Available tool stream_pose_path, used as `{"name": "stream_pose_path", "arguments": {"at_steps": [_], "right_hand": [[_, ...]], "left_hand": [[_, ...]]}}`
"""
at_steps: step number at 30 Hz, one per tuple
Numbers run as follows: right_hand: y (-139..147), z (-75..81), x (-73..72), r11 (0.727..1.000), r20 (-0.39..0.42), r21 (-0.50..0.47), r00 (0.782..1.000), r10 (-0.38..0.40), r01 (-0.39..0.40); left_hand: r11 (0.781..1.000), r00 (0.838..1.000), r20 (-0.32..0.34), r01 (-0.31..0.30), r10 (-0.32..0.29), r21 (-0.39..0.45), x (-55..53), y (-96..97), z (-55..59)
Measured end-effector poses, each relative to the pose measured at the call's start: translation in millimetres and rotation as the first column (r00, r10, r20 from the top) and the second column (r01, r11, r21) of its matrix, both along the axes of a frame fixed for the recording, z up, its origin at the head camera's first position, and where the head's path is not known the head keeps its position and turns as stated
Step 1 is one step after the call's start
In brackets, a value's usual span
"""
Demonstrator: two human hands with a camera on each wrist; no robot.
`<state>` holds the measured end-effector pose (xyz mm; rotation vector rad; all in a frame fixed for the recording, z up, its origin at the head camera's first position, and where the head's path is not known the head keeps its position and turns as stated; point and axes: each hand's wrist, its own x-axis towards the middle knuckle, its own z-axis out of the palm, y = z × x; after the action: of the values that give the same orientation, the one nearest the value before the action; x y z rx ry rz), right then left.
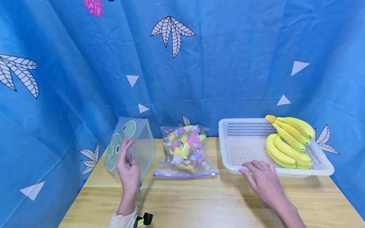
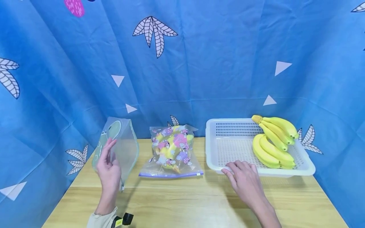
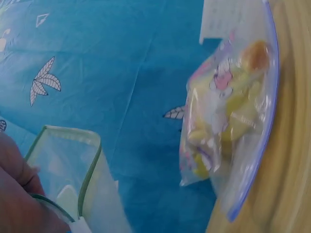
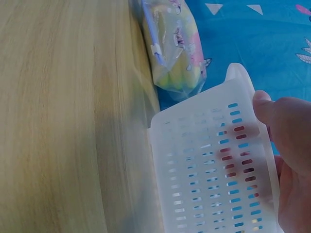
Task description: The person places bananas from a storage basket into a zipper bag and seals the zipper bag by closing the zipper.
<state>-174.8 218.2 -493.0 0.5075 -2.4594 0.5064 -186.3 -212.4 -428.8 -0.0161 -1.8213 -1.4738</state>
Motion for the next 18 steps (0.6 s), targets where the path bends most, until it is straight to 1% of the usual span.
{"name": "stream_pose_path", "arguments": {"at_steps": [1,3,6,8,11,13,15,18], "right_hand": [[-0.5,-0.2,-0.2,1.0,0.001,0.001,1.0,0.001,-0.001],[-1.3,-0.3,-0.5,1.0,0.002,0.001,1.0,0.001,-0.001],[-0.7,0.1,-0.2,1.0,0.0,0.003,1.0,0.0,0.0],[-1.0,-0.4,-0.2,1.0,-0.004,0.003,1.0,0.003,-0.003],[-0.7,-0.3,-0.5,1.0,-0.013,0.0,1.0,0.008,-0.008],[-0.5,0.0,-0.7,1.0,-0.015,-0.001,1.0,0.014,-0.014],[-0.3,0.5,-0.8,1.0,-0.012,-0.003,1.0,0.017,-0.017],[0.6,1.1,0.3,1.0,-0.001,-0.007,1.0,0.019,-0.019]], "left_hand": [[0.997,1.0,0.001,-0.026,0.026,-0.078,-1.4,-0.8,-0.1],[0.977,0.997,-0.008,-0.072,0.071,-0.198,-4.2,-2.3,0.9],[0.943,0.994,-0.032,-0.109,0.105,-0.315,-8.3,-3.4,5.2],[0.92,0.994,-0.049,-0.111,0.1,-0.376,-10.3,-5.0,11.1],[0.875,0.992,-0.097,-0.117,0.08,-0.47,-12.0,-6.5,22.8],[0.847,0.99,-0.123,-0.127,0.073,-0.516,-12.0,-7.6,31.4],[0.826,0.989,-0.124,-0.133,0.077,-0.548,-10.6,-8.6,40.4],[0.803,0.991,-0.09,-0.13,0.095,-0.582,-6.3,-9.1,52.9]]}}
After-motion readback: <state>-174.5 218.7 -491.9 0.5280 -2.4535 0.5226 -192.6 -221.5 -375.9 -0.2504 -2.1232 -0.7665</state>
